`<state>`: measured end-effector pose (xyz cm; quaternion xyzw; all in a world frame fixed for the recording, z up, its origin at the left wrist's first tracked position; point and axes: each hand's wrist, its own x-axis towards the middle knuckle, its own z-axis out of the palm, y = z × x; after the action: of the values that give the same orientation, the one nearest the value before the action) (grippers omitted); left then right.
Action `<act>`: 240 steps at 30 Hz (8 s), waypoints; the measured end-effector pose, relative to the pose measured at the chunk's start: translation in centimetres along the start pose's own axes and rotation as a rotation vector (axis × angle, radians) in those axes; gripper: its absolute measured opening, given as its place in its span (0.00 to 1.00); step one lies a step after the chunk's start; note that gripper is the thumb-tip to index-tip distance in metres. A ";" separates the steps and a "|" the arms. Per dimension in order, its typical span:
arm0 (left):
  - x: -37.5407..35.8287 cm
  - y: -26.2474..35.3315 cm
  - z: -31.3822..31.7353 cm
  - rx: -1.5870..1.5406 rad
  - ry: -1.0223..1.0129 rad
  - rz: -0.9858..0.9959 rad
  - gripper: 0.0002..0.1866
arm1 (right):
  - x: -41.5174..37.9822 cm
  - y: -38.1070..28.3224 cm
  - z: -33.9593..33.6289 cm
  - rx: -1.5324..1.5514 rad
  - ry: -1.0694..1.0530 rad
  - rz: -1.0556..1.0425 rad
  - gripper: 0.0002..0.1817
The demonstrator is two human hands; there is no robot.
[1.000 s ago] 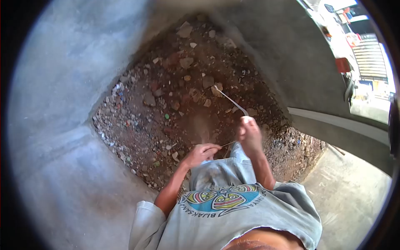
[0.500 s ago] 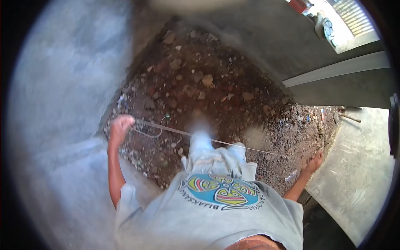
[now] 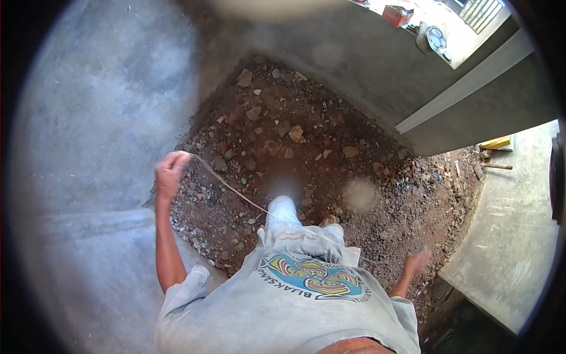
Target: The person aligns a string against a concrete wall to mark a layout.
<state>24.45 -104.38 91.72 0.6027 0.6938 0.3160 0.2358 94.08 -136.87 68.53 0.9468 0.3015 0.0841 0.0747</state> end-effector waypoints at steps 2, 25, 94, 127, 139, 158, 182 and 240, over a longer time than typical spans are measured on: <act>-0.3 4.4 4.3 0.034 -0.227 0.170 0.10 | -1.1 -7.3 -0.9 0.436 0.078 -0.289 0.27; 12.1 -19.2 12.9 0.091 -0.681 0.416 0.13 | -22.7 -26.3 -15.2 1.362 -0.484 0.009 0.14; -17.4 -13.7 30.1 0.434 -1.992 0.282 0.21 | -69.2 -16.5 -2.6 0.865 -0.364 1.621 0.30; -13.2 -13.1 40.0 0.251 -2.018 0.834 0.24 | -72.9 -19.1 4.6 1.375 -0.463 1.846 0.31; -33.6 -6.6 41.0 0.558 -1.801 0.624 0.20 | -77.7 -1.0 12.9 1.123 -0.366 1.675 0.29; -71.7 15.3 46.6 0.438 -1.903 0.461 0.15 | -79.5 32.4 17.2 1.195 -0.048 1.834 0.14; -113.8 56.7 79.0 -0.195 -1.910 0.861 0.18 | -53.9 76.5 25.7 1.055 -0.103 1.365 0.21; -150.0 92.2 107.8 0.219 -2.121 1.679 0.21 | 3.8 136.7 21.6 1.457 0.176 1.009 0.23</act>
<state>188.50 -228.74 76.04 0.8072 -0.3723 -0.3053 0.3414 177.86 -246.97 74.16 0.7693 -0.1680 -0.0331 -0.6155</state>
